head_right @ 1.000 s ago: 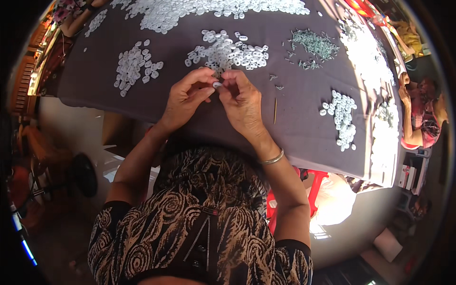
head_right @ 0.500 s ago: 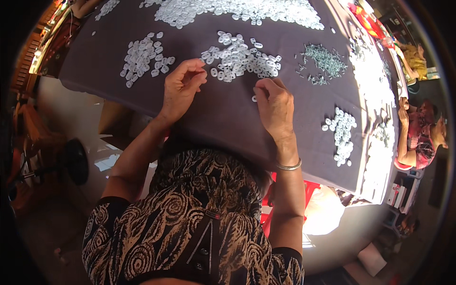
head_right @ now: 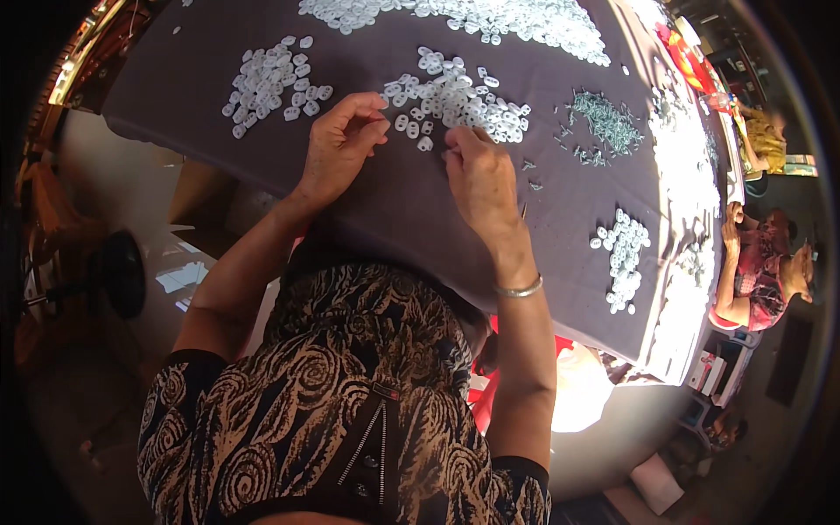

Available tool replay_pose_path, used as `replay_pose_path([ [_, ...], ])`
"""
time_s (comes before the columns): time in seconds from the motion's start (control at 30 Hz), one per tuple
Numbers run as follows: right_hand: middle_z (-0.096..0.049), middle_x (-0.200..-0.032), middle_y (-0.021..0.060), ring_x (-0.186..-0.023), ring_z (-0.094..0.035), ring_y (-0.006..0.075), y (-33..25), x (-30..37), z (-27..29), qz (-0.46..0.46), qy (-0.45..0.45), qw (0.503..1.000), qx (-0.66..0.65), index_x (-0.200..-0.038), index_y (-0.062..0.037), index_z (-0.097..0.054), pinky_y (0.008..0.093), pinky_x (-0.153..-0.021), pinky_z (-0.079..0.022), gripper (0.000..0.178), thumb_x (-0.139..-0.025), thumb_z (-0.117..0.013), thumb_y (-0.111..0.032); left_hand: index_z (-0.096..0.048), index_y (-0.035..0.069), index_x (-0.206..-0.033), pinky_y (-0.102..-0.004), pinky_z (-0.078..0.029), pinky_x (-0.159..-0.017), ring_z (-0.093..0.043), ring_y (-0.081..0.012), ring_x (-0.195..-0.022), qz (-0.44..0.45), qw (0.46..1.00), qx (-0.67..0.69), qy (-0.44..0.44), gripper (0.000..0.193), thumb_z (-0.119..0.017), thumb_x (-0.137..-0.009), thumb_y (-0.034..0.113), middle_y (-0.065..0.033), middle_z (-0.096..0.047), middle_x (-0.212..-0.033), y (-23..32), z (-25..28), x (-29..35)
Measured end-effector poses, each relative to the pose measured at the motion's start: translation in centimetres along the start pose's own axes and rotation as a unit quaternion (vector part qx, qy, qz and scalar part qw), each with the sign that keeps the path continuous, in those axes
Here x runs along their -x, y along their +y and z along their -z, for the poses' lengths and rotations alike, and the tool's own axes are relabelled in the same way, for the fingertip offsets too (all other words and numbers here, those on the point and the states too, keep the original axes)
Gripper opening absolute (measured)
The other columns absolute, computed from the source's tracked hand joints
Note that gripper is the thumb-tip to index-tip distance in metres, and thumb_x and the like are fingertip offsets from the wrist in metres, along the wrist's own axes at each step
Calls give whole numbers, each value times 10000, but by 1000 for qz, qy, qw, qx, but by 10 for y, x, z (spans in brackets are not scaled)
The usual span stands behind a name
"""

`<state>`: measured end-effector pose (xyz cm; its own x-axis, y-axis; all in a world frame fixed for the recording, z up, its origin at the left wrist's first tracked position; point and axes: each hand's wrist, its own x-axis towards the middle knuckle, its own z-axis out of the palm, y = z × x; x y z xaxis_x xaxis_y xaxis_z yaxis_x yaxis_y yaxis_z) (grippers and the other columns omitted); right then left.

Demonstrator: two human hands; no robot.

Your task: Assembling small white plastic components by manually inserting metal pins into them.

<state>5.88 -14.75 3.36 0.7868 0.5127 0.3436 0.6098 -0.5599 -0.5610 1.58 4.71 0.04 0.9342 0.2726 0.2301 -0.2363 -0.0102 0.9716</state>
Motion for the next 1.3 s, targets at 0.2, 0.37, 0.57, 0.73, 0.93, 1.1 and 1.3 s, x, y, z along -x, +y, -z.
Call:
replay_pose_path([
  [0.2,-621,-787,42,-682,-587,97,7,12,11,-84,16,992,-88,-930,4,-615,245,-640,-472,127,-808,-624,41,-604,26,-1016,-230,-494,-633,-609,-86,-736,-100,991,-86,-35,207,-636,-819,-28,-39,-636,-872,-10,-4,0],
  [0.37,-588,-832,-28,-759,-534,33,7,13,9,-146,17,942,-302,-990,-19,-609,188,-702,-445,171,-837,-599,55,-604,37,-1016,-231,-498,-645,-620,-94,-754,-115,991,-63,-35,212,-638,-818,-32,-36,-645,-908,-9,-9,3],
  [0.57,-578,-846,-22,-759,-517,35,-4,17,9,-149,7,928,-341,-1060,-28,-579,182,-696,-433,251,-835,-583,83,-578,23,-1134,-197,-490,-694,-596,-77,-888,-50,989,-21,-139,282,-608,-861,-37,-44,-621,-953,18,-25,15],
  [0.73,-586,-834,-12,-741,-533,48,-11,19,3,-142,8,918,-370,-1074,-29,-568,195,-651,-448,258,-840,-586,78,-572,27,-1154,-194,-488,-665,-596,-73,-859,-39,986,39,-156,291,-622,-870,-9,-39,-628,-950,13,-26,18],
  [0.93,-619,-830,-16,-749,-555,47,-24,21,5,-159,-26,892,-423,-1004,-54,-611,204,-644,-468,163,-860,-619,21,-564,50,-1161,-194,-466,-630,-567,-53,-746,26,982,76,-169,286,-629,-883,52,-3,-618,-849,15,-17,15],
  [1.1,-621,-861,-14,-750,-561,57,-22,22,11,-137,-49,896,-420,-1012,-52,-644,202,-642,-469,140,-876,-629,-22,-566,68,-1147,-223,-460,-624,-553,-57,-705,171,953,156,-196,279,-641,-879,91,6,-594,-822,28,-14,13],
  [1.3,-627,-862,-15,-757,-566,59,-19,24,7,-81,-24,896,-436,-997,-41,-654,199,-650,-470,135,-862,-651,-27,-577,81,-1096,-218,-470,-637,-573,-67,-733,308,881,295,-208,224,-640,-883,108,15,-600,-865,26,-16,15],
])
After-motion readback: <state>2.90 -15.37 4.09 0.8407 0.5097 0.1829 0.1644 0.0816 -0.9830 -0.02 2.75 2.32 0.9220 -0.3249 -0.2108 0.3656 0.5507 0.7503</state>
